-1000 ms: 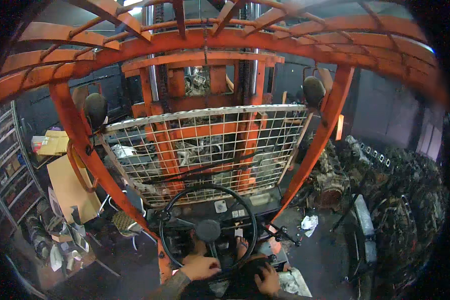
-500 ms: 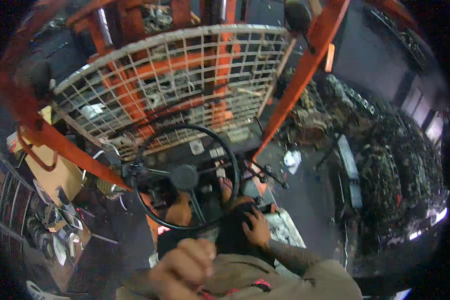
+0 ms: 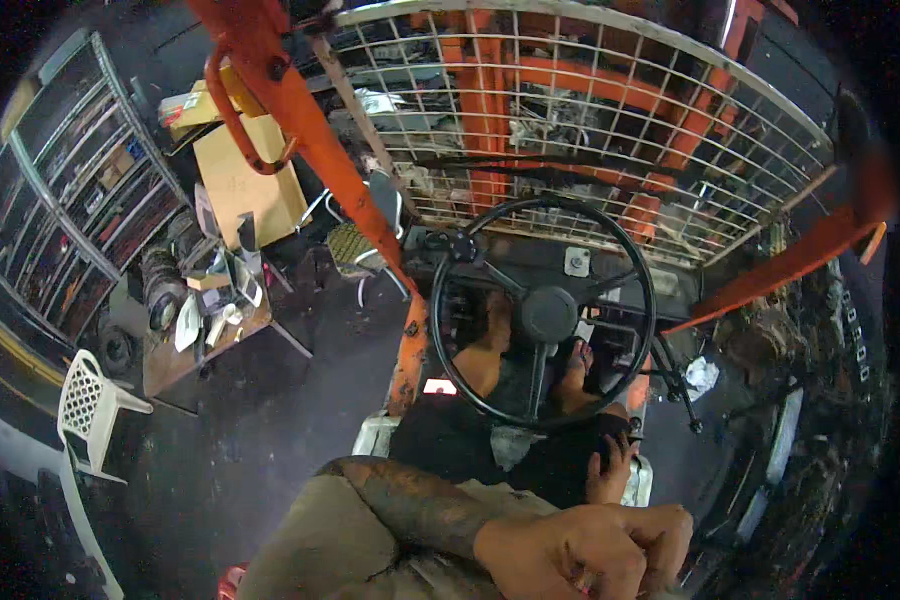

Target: Operating and driving a forklift through an engine storage warehouse.

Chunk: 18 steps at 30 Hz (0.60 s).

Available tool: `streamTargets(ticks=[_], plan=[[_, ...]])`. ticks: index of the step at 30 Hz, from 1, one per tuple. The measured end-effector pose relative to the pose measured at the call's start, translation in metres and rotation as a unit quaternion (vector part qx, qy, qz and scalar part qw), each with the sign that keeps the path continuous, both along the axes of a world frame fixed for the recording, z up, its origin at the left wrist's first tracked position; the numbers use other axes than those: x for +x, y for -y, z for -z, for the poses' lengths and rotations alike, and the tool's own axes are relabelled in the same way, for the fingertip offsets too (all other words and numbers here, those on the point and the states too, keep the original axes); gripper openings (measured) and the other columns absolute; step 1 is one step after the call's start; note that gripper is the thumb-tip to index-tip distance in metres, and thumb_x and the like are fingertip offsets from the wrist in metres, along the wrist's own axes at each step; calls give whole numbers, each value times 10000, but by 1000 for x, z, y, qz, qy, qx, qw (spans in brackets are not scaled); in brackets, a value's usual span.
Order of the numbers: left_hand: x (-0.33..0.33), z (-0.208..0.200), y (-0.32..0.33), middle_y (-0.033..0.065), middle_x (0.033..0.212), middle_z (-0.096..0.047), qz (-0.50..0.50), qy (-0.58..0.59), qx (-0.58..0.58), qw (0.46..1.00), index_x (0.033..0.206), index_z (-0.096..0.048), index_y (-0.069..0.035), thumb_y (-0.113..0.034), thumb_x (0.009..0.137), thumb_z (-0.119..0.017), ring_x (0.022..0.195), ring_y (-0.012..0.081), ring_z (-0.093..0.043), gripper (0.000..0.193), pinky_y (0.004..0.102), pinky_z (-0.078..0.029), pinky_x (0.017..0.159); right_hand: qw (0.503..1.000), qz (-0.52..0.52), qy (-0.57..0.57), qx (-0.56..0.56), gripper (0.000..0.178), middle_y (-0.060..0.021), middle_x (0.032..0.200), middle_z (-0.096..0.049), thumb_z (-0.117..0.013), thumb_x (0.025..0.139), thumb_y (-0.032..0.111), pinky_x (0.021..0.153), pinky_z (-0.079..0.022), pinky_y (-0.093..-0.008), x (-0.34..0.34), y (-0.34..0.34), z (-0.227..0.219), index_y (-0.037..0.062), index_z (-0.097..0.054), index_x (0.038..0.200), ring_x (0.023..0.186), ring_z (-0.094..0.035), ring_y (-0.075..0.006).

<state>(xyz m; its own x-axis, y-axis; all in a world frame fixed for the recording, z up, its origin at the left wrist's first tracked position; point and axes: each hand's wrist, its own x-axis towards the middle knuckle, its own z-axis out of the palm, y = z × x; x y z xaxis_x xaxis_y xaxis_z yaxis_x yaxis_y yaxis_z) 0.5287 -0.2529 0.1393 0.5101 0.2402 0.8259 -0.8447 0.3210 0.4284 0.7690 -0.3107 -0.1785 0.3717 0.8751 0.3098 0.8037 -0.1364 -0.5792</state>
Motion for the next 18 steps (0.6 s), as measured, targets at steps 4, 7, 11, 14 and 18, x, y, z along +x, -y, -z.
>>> streamTargets(ticks=[4,7,11,14,18], plan=[[-4,38,-21,138,1188,-622,12,-69,172,983,1103,-757,-76,-204,970,-734,1081,285,-594,186,403,-476,912,998,-8,42,46,464,-283,1487,-522,-709,909,191,1135,-426,-540,11,5,10,33,-628,1338,1356,-500,-498],[-10,77,-44,144,1220,-613,-63,-276,316,905,1069,-716,-64,-201,997,-718,1170,308,-600,155,429,-489,1015,999,9,6,-32,503,-280,1488,-511,-728,899,230,1125,-416,-568,5,13,10,55,-615,1357,1362,-485,-499],[-30,161,-118,156,1134,-693,-539,-435,436,575,1072,-722,-42,-209,844,-801,1113,374,-653,294,462,-542,940,1000,6,-10,-14,549,-295,1495,-483,-732,897,280,1119,-398,-608,-1,15,-3,94,-596,1395,1383,-449,-512],[-60,216,-159,163,1055,-711,-638,-454,317,535,1014,-730,-48,-194,928,-693,1041,381,-666,173,475,-529,902,1000,13,-9,-20,549,-276,1501,-485,-724,905,315,1126,-384,-610,-5,16,-8,104,-599,1396,1389,-444,-505],[-56,247,-151,135,935,-734,-652,-519,400,382,1008,-734,-88,-259,953,-681,895,349,-710,187,478,-552,788,999,30,-6,-12,554,-231,1528,-488,-712,918,351,1148,-369,-595,-7,18,-2,133,-599,1415,1421,-432,-480]])
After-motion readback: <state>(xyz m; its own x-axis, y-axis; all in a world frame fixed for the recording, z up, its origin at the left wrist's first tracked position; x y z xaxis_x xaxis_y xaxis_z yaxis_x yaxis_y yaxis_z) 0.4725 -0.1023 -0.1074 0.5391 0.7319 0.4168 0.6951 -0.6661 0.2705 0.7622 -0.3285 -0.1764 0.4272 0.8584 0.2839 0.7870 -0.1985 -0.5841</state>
